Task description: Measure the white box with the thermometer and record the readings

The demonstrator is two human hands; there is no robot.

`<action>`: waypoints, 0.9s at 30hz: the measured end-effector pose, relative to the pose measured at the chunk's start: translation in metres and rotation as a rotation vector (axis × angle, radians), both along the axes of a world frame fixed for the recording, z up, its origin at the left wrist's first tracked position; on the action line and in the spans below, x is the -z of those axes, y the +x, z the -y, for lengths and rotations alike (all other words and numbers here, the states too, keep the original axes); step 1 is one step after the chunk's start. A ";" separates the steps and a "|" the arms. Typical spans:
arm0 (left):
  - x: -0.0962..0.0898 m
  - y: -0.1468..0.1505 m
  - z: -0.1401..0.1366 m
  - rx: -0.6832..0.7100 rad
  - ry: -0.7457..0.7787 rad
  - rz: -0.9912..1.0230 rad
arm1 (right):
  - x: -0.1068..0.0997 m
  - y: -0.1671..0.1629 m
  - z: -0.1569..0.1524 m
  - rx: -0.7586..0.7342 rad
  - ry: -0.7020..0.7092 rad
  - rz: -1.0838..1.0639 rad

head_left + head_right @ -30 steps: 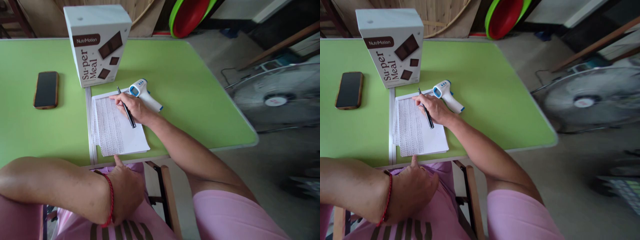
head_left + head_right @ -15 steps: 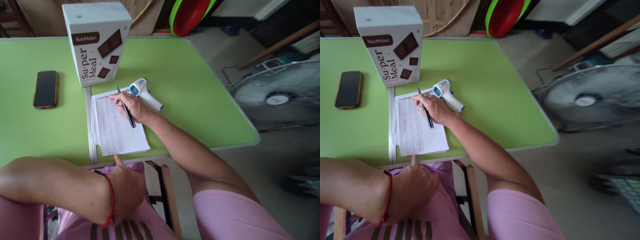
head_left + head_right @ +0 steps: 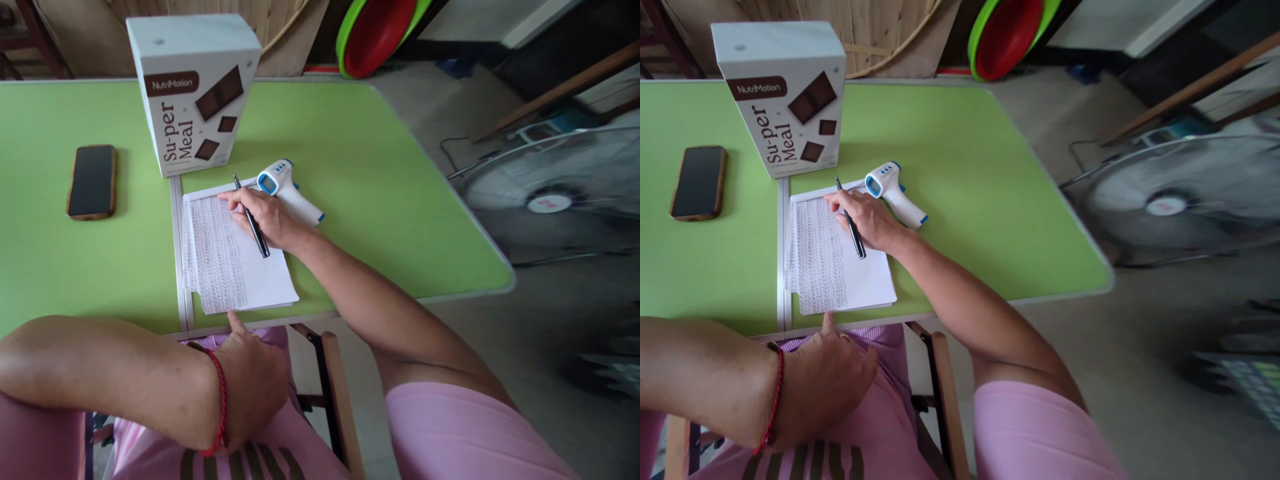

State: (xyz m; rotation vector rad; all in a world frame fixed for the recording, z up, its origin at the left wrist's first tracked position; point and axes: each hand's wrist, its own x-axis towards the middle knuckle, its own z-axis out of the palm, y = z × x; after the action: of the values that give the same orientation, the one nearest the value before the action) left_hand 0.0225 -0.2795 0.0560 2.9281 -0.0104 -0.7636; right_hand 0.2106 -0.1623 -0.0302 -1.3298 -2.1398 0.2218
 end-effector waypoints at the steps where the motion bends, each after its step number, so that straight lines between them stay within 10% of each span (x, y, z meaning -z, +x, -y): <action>1: 0.002 -0.001 0.001 -0.015 0.002 0.033 | -0.001 0.000 0.000 0.001 0.001 0.004; 27: 0.011 -0.003 0.005 -0.070 0.051 0.116 | -0.010 0.000 0.007 -0.018 -0.048 0.081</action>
State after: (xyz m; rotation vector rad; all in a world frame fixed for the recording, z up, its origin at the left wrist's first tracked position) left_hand 0.0191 -0.2844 0.0449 2.9988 0.1018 -0.5919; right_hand 0.2108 -0.1688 -0.0198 -1.3684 -2.2270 0.2314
